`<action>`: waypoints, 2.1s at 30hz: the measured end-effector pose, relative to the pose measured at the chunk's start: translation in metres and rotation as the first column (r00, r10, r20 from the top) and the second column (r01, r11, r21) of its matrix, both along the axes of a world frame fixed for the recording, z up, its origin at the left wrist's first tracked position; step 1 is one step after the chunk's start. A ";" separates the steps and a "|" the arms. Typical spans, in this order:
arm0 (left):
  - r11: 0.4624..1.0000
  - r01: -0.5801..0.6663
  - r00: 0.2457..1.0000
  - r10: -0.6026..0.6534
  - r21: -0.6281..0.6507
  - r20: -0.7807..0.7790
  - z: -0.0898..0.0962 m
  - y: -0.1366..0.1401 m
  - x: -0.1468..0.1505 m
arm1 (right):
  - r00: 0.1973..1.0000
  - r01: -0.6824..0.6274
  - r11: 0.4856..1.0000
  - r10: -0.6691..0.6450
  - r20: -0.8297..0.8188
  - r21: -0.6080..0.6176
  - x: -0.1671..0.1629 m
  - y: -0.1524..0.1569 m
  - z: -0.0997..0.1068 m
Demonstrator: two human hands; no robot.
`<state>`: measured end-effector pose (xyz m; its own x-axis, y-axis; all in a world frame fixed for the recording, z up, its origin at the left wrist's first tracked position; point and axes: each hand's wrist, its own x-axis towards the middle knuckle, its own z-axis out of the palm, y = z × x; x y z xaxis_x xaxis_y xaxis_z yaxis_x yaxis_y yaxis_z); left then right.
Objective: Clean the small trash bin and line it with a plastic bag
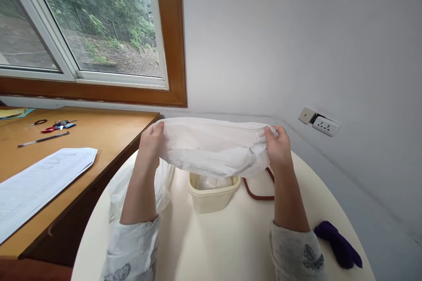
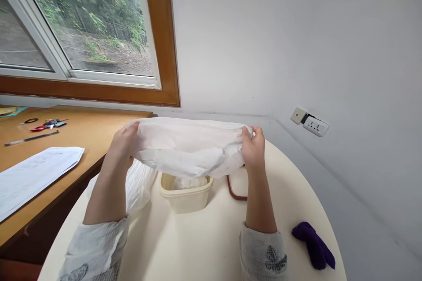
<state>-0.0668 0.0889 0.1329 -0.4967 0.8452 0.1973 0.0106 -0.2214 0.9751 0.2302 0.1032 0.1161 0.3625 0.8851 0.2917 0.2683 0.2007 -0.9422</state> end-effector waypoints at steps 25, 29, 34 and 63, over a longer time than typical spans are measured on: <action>0.759 0.496 0.254 -0.591 -0.422 -0.765 0.017 -0.034 0.034 | 0.586 -0.503 0.838 0.511 0.629 -0.213 -0.053 -0.037 0.018; 0.768 0.497 0.253 -0.574 -0.404 -0.779 0.025 -0.041 0.036 | 0.570 -0.505 0.834 0.515 0.640 -0.222 -0.051 -0.036 0.018; 0.687 0.559 0.224 -0.664 -0.464 -0.713 0.040 -0.061 0.039 | 0.615 -0.544 0.820 0.535 0.579 -0.180 -0.045 -0.045 0.031; 0.712 0.369 0.316 -0.701 -0.598 -0.640 0.027 -0.049 0.029 | 0.232 -0.644 0.600 0.745 0.626 -0.475 -0.031 -0.081 0.054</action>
